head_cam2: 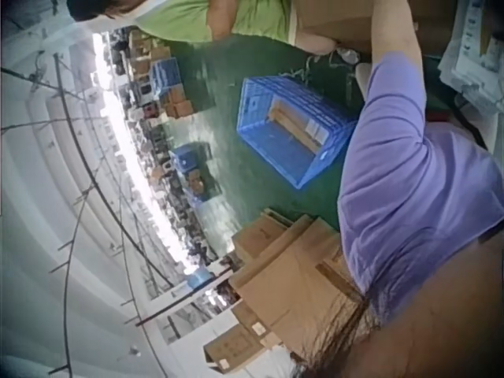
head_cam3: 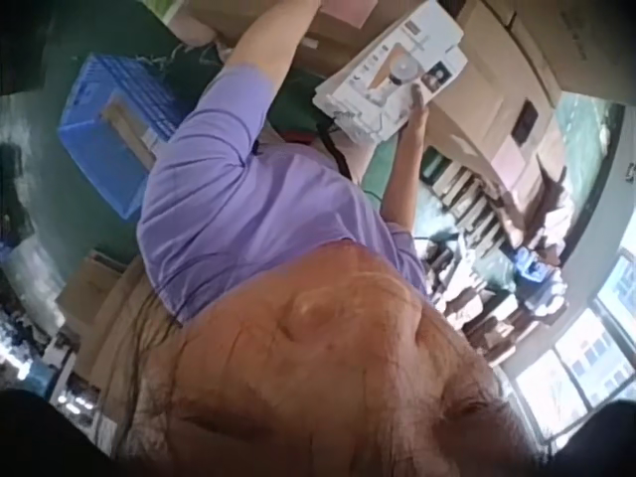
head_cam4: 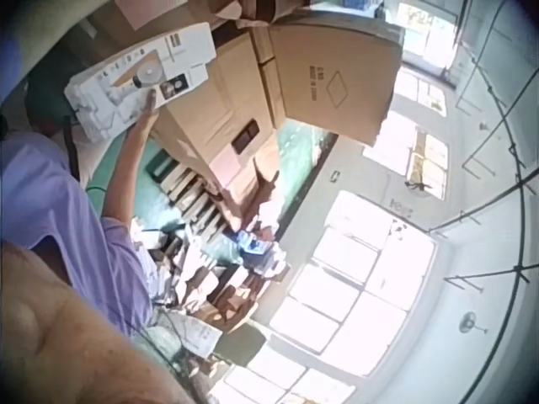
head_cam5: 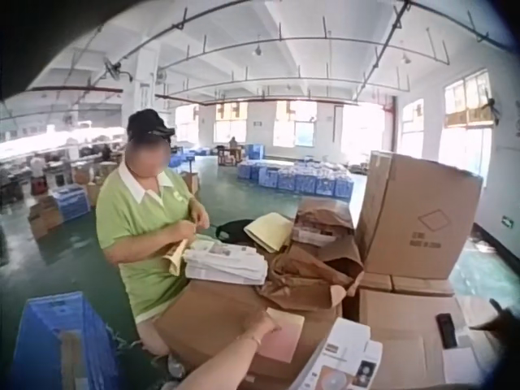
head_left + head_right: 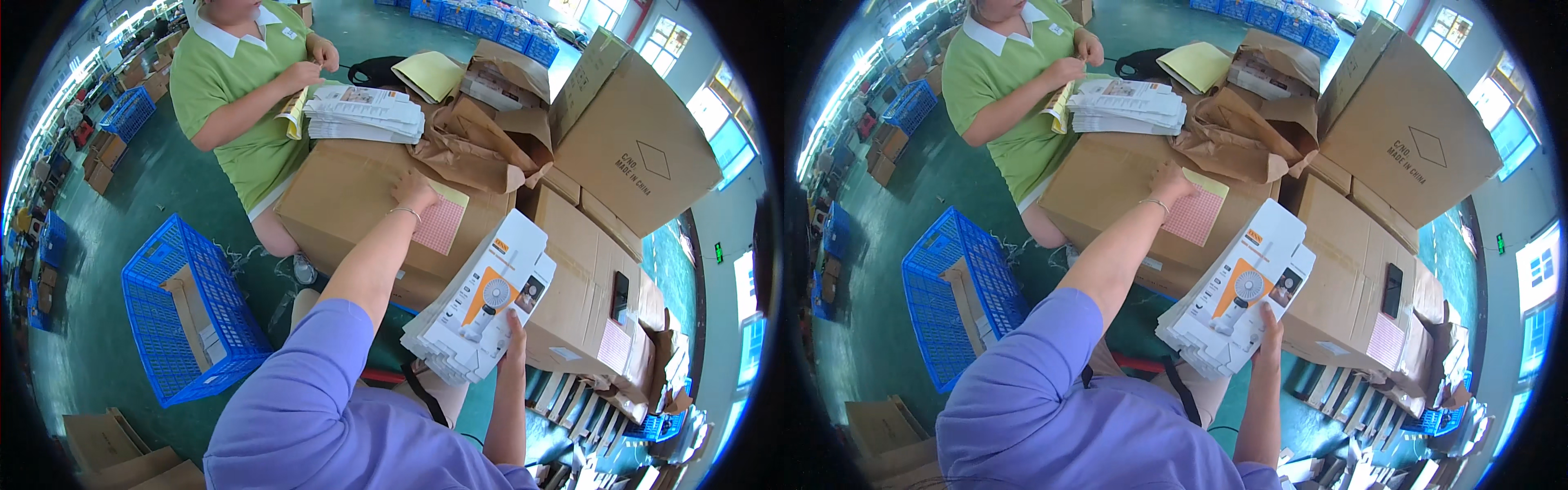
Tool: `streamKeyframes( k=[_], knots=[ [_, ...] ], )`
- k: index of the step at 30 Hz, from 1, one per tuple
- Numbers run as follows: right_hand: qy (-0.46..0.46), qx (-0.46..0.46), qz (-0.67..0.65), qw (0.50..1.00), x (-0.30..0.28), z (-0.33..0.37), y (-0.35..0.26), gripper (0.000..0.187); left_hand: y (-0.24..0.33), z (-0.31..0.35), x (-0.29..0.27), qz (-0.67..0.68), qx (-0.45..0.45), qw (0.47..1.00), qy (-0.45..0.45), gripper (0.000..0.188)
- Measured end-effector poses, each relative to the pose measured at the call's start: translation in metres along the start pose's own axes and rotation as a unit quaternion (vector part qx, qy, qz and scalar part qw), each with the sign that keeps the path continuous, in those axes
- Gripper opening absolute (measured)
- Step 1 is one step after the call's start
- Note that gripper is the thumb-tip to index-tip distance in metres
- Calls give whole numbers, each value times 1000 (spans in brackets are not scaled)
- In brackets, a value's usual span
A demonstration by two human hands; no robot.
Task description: Peeling small yellow stickers from a sheet and applying them to specific locations on instruction manuals.
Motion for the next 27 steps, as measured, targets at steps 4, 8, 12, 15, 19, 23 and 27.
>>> streamKeyframes(
  k=[4, 8, 12, 15, 19, 23, 27],
  knots=[
    [12, 32, -4, 999, -3, -1, 9, 57, -3, -9, -11, 7, 11, 1000, 23, 87],
    [20, 49, -12, 999, 1, 4, 9, 55, -5, -23, 3, 15, 25, 998, -49, 68],
    [31, 63, -20, 997, -1, 6, 11, 54, -15, -34, 11, 39, 37, 998, -43, 52],
    [-25, 10, -11, 1000, 6, 9, 2, 54, -26, -35, 2, 449, 172, 869, -116, 42],
    [-93, 11, -95, 991, 45, -13, -9, 45, -107, 8, -82, 680, 208, 695, -107, 34],
    [-167, 73, -42, 982, 124, -57, -33, 45, -202, 77, -149, 778, 169, 605, -18, 28],
    [-25, 9, 494, 869, 115, -160, -41, 67, -231, 128, -152, 772, 220, 588, -99, 23]
  ],
)
Point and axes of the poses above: each hand's wrist, its own z-axis away from the middle knuckle, its own x-axis out of the palm, y = z × x, the point moved 8 cm from there along -z, towards the middle knuckle, and after that the axes turned 2 degrees about -y, right-handed, at the moved point
